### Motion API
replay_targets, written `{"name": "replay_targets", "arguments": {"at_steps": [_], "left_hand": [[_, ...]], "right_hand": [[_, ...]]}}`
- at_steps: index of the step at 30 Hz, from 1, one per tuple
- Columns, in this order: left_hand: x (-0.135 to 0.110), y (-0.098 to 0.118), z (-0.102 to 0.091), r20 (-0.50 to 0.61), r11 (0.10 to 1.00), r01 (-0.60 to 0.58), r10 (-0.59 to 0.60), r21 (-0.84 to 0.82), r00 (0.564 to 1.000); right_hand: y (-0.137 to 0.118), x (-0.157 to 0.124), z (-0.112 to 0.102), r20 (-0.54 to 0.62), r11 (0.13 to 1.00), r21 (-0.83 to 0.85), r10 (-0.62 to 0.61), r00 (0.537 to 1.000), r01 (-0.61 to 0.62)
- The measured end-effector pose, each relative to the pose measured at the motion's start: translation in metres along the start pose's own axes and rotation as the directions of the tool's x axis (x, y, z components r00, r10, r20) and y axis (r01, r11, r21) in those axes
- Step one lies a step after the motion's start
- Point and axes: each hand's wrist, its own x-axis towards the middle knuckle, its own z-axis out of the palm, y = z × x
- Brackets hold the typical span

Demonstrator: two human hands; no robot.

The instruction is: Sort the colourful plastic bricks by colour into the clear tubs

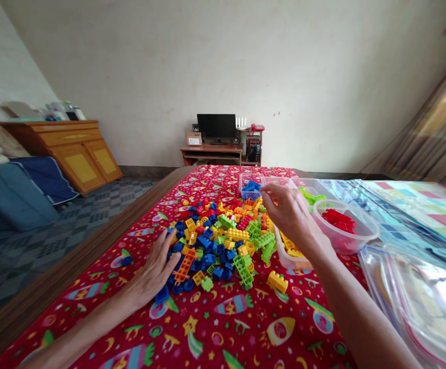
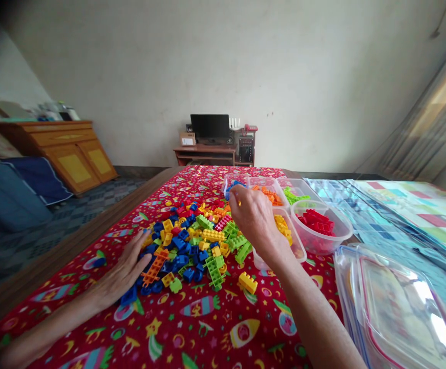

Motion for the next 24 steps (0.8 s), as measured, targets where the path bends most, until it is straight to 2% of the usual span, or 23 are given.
{"name": "replay_targets", "arguments": {"at_steps": [3, 7, 9, 12, 16, 18, 20, 24], "left_hand": [[0.009, 0.030, 0.009, -0.042, 0.996, -0.088, 0.087, -0.023, 0.995], [0.037, 0.064, 0.011, -0.070, 0.975, -0.218, 0.215, -0.040, 0.974], [0.054, 0.080, 0.011, -0.061, 0.958, -0.271, 0.266, -0.093, 0.962], [0.081, 0.098, 0.007, -0.032, 0.933, -0.305, 0.304, -0.191, 0.952], [0.114, 0.105, -0.014, -0.092, 0.901, -0.371, 0.359, -0.225, 0.929], [0.124, 0.102, -0.027, -0.037, 0.899, -0.359, 0.362, -0.250, 0.932], [0.127, 0.099, -0.036, 0.055, 0.902, -0.343, 0.368, -0.262, 0.928], [0.126, 0.091, -0.035, 0.184, 0.922, -0.377, 0.387, -0.090, 0.903]], "right_hand": [[-0.003, -0.001, 0.001, 0.033, 1.000, -0.026, 0.008, 0.999, -0.007], [-0.002, -0.002, 0.012, 0.083, 0.998, -0.045, -0.030, 0.996, 0.034], [-0.002, -0.003, 0.021, 0.160, 0.995, -0.044, -0.077, 0.984, 0.085], [-0.004, -0.010, 0.038, 0.315, 0.986, -0.049, -0.139, 0.939, 0.162], [-0.007, -0.029, 0.063, 0.392, 0.957, 0.002, -0.267, 0.880, 0.289], [-0.006, -0.037, 0.074, 0.398, 0.943, -0.002, -0.305, 0.865, 0.333], [-0.002, -0.041, 0.082, 0.391, 0.941, -0.022, -0.304, 0.869, 0.338], [0.005, -0.037, 0.085, 0.343, 0.950, -0.009, -0.289, 0.894, 0.311]]}}
